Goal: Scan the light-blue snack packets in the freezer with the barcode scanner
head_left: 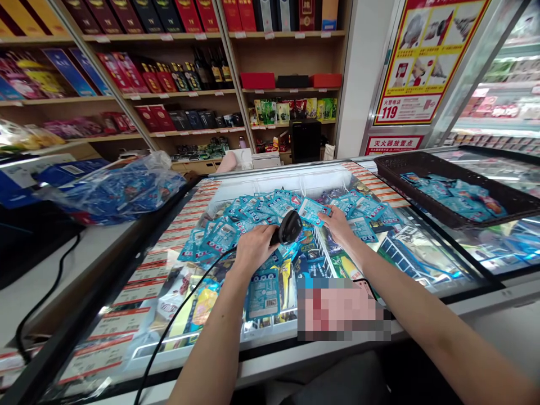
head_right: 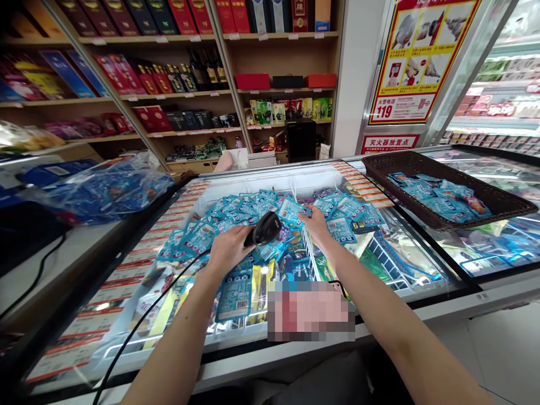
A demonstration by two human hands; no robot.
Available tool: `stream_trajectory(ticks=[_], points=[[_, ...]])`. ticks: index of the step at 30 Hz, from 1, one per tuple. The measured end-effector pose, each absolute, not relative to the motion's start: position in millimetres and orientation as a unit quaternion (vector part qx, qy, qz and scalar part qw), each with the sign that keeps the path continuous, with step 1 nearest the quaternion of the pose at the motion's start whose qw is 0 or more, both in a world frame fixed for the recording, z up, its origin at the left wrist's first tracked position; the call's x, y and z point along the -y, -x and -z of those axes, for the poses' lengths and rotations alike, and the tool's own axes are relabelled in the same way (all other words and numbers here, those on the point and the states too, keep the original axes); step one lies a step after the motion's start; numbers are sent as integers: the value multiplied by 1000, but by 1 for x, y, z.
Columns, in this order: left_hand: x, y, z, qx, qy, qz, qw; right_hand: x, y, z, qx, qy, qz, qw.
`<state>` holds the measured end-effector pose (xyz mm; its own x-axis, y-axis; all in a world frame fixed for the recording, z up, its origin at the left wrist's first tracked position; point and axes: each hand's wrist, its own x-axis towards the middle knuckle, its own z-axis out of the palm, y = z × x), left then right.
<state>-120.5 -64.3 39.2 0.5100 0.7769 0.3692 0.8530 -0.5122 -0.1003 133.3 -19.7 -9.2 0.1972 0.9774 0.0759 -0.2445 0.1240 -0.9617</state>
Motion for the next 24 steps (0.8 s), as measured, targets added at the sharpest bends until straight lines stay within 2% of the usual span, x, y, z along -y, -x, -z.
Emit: stream_trajectory(ticks=[14,18,21,24], points=[[64,120,-40,466,857,147,162,21,-131,9,425,469,-450,630],[66,124,-42,475,849,161,168,23,-137,10,542,520,-278,598],[66,128,-45,479,843,180,166,30,-143,3,648,565,-103,501],[64,129,-49,484,836,191,173,37,-147,-2,680,616,40,396]])
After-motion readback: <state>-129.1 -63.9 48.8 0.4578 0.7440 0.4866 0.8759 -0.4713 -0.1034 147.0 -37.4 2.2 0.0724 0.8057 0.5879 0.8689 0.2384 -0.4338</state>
